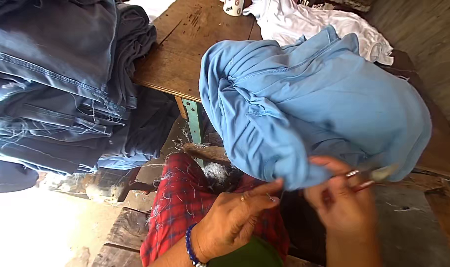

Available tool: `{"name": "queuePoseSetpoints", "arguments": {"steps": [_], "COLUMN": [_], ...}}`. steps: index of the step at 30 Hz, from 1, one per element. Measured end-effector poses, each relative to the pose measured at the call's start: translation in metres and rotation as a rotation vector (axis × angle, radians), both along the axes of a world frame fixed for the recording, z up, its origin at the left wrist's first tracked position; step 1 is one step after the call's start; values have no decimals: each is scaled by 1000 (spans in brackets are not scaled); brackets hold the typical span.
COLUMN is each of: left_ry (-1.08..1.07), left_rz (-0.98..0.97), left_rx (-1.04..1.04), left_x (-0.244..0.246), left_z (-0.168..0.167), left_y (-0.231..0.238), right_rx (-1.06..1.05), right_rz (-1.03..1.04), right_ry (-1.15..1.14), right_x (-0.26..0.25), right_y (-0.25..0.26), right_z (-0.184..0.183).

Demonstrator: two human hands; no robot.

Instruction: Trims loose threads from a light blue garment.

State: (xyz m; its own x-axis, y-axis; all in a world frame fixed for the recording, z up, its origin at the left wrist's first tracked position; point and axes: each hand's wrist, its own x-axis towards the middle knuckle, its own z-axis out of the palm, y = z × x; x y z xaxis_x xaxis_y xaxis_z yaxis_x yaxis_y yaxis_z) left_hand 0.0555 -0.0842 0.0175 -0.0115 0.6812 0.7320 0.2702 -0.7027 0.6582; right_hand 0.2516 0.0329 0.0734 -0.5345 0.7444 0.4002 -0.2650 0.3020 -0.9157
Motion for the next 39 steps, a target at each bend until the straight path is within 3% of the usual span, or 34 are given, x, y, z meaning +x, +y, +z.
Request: {"name": "queuePoseSetpoints", "arguments": {"steps": [3,5,7,9,11,14,19,23,26,29,34,39], "left_ry": [-313,-510,-670,-698,-618,-551,-541,-615,-571,-497,-583,-607], "left_rz": [149,287,441,495,378,305,332,276,224,191,292,268], "left_rx": [-109,-177,-337,-542,-724,-748,-469,-306,-232,-187,-276,-255], "left_x": [-1,-4,-7,-15,-24,-26,-14,-8,-1,6,11,13], "left_z": [-11,-20,-27,-40,-58,-70,-53,-31,-16,-14,-31,-36], "left_y": [1,6,15,29,40,52,29,10,4,-1,-6,8], "right_rx": [-71,-135,-203,-152,-117,-101,81,463,561,389,-227,-353], "right_rz": [-18,-119,-225,-249,-253,-286,-222,-206,-282,-382,-318,-281], "right_ry": [269,363,344,276,257,318,41,-272,-234,-99,231,292], "right_x": [7,2,-5,-10,-9,4,6,-17,-36,-39,-37,-29], "right_y": [65,113,145,151,144,124,44,-15,-28,-25,-23,-22], "right_z": [38,41,30,26,24,25,7,-47,-78,-80,-51,-44]}}
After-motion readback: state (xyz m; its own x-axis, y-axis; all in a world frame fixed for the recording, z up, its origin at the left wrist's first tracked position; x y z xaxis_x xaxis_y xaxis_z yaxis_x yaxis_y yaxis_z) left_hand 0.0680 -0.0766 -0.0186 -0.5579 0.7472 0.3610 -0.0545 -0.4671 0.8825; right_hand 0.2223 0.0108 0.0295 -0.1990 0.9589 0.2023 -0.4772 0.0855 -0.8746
